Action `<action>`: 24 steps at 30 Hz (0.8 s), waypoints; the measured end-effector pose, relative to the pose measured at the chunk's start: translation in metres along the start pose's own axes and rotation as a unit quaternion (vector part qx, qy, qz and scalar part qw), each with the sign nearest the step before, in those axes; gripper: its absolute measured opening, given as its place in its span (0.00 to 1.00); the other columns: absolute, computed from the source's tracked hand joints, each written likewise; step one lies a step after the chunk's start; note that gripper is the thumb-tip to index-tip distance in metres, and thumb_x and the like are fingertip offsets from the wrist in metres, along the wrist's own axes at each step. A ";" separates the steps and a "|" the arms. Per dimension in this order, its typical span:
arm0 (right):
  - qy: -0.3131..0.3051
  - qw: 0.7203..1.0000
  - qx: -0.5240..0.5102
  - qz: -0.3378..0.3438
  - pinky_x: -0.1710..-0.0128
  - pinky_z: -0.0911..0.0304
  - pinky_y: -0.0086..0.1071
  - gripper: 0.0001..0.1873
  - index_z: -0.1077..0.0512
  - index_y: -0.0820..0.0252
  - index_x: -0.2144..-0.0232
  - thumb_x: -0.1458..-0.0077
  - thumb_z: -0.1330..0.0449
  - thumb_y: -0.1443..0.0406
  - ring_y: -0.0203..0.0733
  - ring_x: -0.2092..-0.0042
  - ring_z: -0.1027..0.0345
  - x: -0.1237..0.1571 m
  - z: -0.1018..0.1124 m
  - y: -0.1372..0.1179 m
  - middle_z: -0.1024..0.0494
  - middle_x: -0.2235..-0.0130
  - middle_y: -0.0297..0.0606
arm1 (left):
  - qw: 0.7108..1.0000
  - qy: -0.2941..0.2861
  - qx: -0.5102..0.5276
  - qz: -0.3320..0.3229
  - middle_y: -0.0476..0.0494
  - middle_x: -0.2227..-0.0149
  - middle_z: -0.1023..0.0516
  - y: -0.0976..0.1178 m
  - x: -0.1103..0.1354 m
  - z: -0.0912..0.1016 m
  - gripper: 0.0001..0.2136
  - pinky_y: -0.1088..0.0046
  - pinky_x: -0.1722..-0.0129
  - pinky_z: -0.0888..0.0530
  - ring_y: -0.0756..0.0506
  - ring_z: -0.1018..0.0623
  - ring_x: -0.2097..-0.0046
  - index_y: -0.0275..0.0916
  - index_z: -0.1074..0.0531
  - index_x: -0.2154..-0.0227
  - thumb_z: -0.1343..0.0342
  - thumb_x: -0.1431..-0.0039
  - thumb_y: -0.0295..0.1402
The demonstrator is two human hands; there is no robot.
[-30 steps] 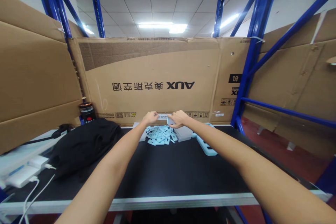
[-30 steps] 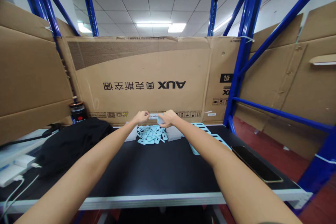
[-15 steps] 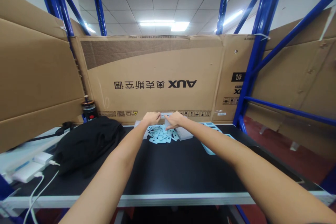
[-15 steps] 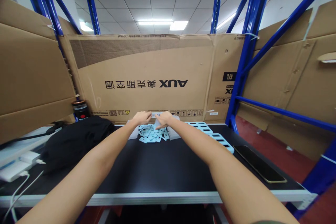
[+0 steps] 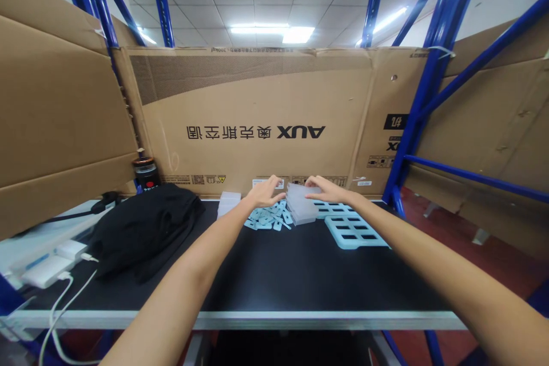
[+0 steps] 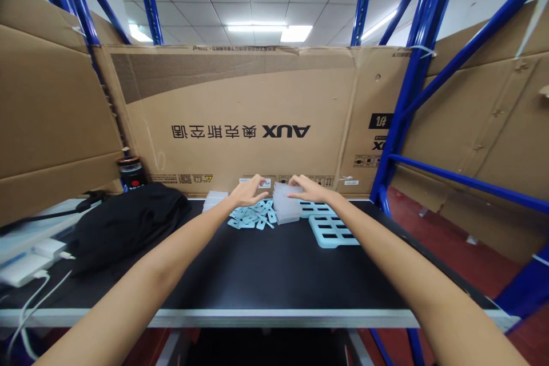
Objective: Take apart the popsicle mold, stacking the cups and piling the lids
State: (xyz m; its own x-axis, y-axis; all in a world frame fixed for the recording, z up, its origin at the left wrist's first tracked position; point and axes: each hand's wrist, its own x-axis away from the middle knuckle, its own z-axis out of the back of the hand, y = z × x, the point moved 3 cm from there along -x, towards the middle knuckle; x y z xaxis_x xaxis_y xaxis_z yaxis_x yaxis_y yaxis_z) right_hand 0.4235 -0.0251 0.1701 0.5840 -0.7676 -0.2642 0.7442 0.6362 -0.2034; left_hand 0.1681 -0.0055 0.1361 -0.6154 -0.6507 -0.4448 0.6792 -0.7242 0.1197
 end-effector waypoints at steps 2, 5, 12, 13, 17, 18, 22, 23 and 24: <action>0.007 1.000 -0.016 -0.005 0.48 0.39 0.43 0.25 0.32 0.57 0.56 0.46 0.42 0.45 0.49 0.48 0.35 0.011 -0.008 0.005 0.27 0.54 0.44 | 1.000 0.001 0.005 -0.021 0.36 0.44 0.35 0.011 -0.003 -0.008 0.27 0.64 0.55 0.28 0.39 0.24 0.53 0.41 0.40 0.43 0.50 0.38 0.53; 0.022 0.999 -0.033 -0.006 0.48 0.39 0.42 0.27 0.31 0.57 0.57 0.49 0.40 0.44 0.48 0.49 0.35 0.018 -0.021 0.009 0.26 0.54 0.43 | 0.999 0.006 0.007 -0.053 0.34 0.43 0.39 0.023 -0.007 -0.018 0.32 0.63 0.58 0.27 0.40 0.24 0.57 0.41 0.41 0.41 0.47 0.42 0.56; 0.061 0.997 -0.051 -0.007 0.43 0.44 0.44 0.24 0.27 0.54 0.61 0.50 0.39 0.43 0.49 0.45 0.38 0.015 -0.039 0.012 0.26 0.49 0.41 | 0.992 0.037 0.017 -0.120 0.35 0.45 0.39 0.037 -0.008 -0.038 0.31 0.63 0.58 0.26 0.43 0.26 0.57 0.41 0.39 0.44 0.45 0.44 0.56; 0.070 0.996 -0.050 -0.012 0.42 0.46 0.45 0.23 0.27 0.54 0.61 0.47 0.42 0.44 0.49 0.43 0.39 0.017 -0.037 0.013 0.28 0.47 0.42 | 0.992 0.040 0.018 -0.120 0.36 0.46 0.38 0.042 -0.006 -0.041 0.29 0.64 0.58 0.26 0.43 0.26 0.58 0.41 0.39 0.44 0.46 0.42 0.55; 0.164 0.981 -0.018 -0.099 0.39 0.49 0.48 0.25 0.29 0.54 0.53 0.39 0.53 0.47 0.49 0.39 0.42 0.063 -0.009 0.036 0.30 0.45 0.46 | 0.983 0.060 0.053 -0.163 0.37 0.50 0.32 0.078 0.011 -0.049 0.18 0.67 0.58 0.26 0.45 0.25 0.58 0.40 0.35 0.50 0.51 0.36 0.47; 0.193 0.970 0.011 -0.145 0.39 0.48 0.48 0.25 0.30 0.53 0.52 0.41 0.52 0.46 0.50 0.40 0.40 0.088 0.001 0.048 0.29 0.45 0.46 | 0.976 0.052 0.066 -0.199 0.38 0.52 0.31 0.091 0.017 -0.051 0.16 0.68 0.58 0.27 0.44 0.25 0.56 0.40 0.34 0.51 0.52 0.35 0.44; 0.217 0.899 0.117 -0.363 0.43 0.42 0.53 0.31 0.29 0.52 0.57 0.53 0.44 0.38 0.60 0.46 0.33 0.225 0.017 0.110 0.24 0.52 0.52 | 0.947 0.002 0.068 -0.315 0.42 0.56 0.28 0.129 0.035 -0.062 0.10 0.71 0.65 0.28 0.48 0.25 0.62 0.41 0.32 0.58 0.53 0.34 0.40; 0.210 0.872 0.132 -0.422 0.45 0.42 0.58 0.32 0.28 0.51 0.61 0.57 0.43 0.36 0.65 0.48 0.31 0.260 0.015 0.124 0.23 0.54 0.55 | 0.944 -0.008 0.068 -0.324 0.44 0.57 0.27 0.133 0.036 -0.065 0.09 0.71 0.67 0.29 0.49 0.26 0.64 0.41 0.32 0.59 0.53 0.34 0.39; 0.201 0.848 0.132 -0.472 0.48 0.41 0.60 0.31 0.28 0.50 0.65 0.62 0.41 0.35 0.69 0.51 0.30 0.292 0.010 0.136 0.22 0.57 0.57 | 0.942 -0.017 0.072 -0.329 0.45 0.58 0.27 0.136 0.037 -0.069 0.09 0.71 0.68 0.29 0.49 0.26 0.65 0.42 0.32 0.60 0.54 0.34 0.38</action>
State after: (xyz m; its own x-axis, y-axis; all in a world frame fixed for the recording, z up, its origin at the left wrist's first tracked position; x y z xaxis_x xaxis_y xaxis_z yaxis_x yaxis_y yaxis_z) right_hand 0.6983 -0.1631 0.0746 -0.4301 -0.8030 -0.4126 0.8966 -0.3267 -0.2989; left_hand 0.2651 -0.1122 0.0752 -0.8981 -0.0565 -0.4362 0.0870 -0.9949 -0.0503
